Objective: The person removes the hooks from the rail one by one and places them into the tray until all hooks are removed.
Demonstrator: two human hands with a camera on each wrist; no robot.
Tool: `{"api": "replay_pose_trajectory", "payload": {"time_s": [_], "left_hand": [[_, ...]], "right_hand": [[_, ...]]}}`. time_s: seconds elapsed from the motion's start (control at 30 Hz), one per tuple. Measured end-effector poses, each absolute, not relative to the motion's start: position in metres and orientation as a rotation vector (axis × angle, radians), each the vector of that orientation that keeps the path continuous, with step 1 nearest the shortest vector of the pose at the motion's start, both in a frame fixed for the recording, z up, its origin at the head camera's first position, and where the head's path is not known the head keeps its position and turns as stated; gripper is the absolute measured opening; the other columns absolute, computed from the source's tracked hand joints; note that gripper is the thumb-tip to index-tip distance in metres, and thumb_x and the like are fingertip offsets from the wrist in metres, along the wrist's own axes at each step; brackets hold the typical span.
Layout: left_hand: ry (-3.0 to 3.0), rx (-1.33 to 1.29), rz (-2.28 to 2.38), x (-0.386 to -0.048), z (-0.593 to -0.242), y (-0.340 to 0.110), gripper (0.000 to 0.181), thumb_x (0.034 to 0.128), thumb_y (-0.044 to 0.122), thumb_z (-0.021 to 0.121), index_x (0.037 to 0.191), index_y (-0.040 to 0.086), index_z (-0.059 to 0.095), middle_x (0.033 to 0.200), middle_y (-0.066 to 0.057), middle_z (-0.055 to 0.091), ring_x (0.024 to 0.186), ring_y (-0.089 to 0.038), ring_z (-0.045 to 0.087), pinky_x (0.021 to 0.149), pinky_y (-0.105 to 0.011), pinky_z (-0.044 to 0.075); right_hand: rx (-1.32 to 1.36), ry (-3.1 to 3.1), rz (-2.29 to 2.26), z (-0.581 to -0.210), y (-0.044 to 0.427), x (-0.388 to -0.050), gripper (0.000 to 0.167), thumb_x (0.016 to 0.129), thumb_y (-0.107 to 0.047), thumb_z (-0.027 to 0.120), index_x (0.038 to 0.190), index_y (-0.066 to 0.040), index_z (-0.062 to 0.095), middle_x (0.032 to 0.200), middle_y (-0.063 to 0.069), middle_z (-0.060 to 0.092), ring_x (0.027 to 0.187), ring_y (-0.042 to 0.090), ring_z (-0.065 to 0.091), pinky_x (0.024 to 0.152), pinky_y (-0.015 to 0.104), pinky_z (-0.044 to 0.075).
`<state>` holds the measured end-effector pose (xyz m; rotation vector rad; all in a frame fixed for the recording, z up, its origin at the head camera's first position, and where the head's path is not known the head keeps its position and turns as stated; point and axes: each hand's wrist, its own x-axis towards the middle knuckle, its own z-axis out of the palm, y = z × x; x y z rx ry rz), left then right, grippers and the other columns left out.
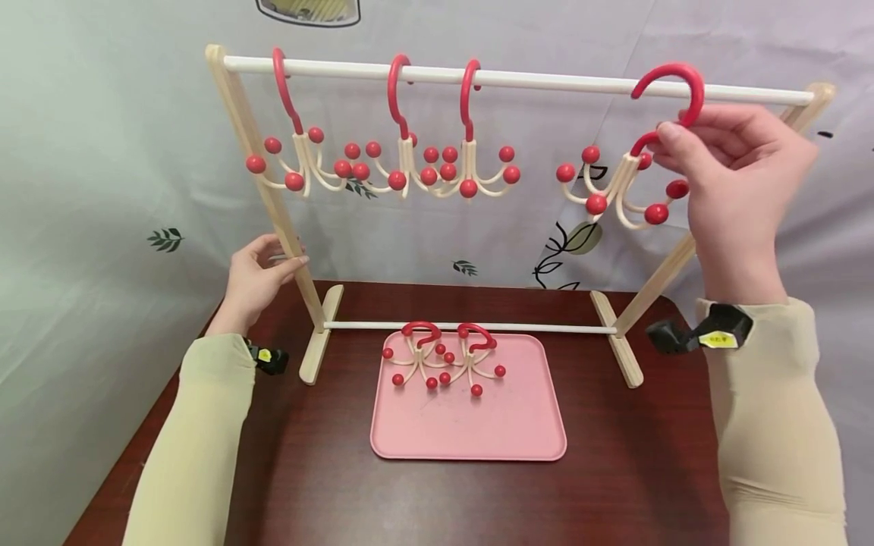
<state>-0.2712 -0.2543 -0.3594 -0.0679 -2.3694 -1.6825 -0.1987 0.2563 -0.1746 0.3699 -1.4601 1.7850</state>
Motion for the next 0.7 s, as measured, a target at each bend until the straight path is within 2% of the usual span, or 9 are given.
{"api": "replay_pose_trajectory", "payload": {"time_s": [0.17,0.7], "left_hand": [[-2.369,-0.071,-1.680,-0.272,-0.359,-0.254,0.052,0.0935,0.025,0.078,0.139,0.007,0.057,0.127,-0.008,0.063,0.106,-0.009,0.065,0.081,-0.020,0.055],[-2.370,-0.057,-1.678,-0.273,-0.360,-0.255,0.051,0.0932,0.025,0.078,0.137,0.008,0.059,0.125,-0.007,0.064,0.106,-0.010,0.066,0.082,-0.021,0.055]], "right_hand": [[0.408,-1.505,1.801,-0.192,0.252,-0.191,0.039,0.073,0.003,0.090,0.103,0.017,0.069,0.090,0.024,0.073,0.072,0.025,0.073,0.051,0.022,0.052],[0.358,-1.851,1.755,-0.278,0.257,-0.181,0.026,0.081,0.005,0.084,0.102,0.012,0.070,0.085,0.012,0.075,0.071,0.016,0.073,0.060,0.019,0.055]]}}
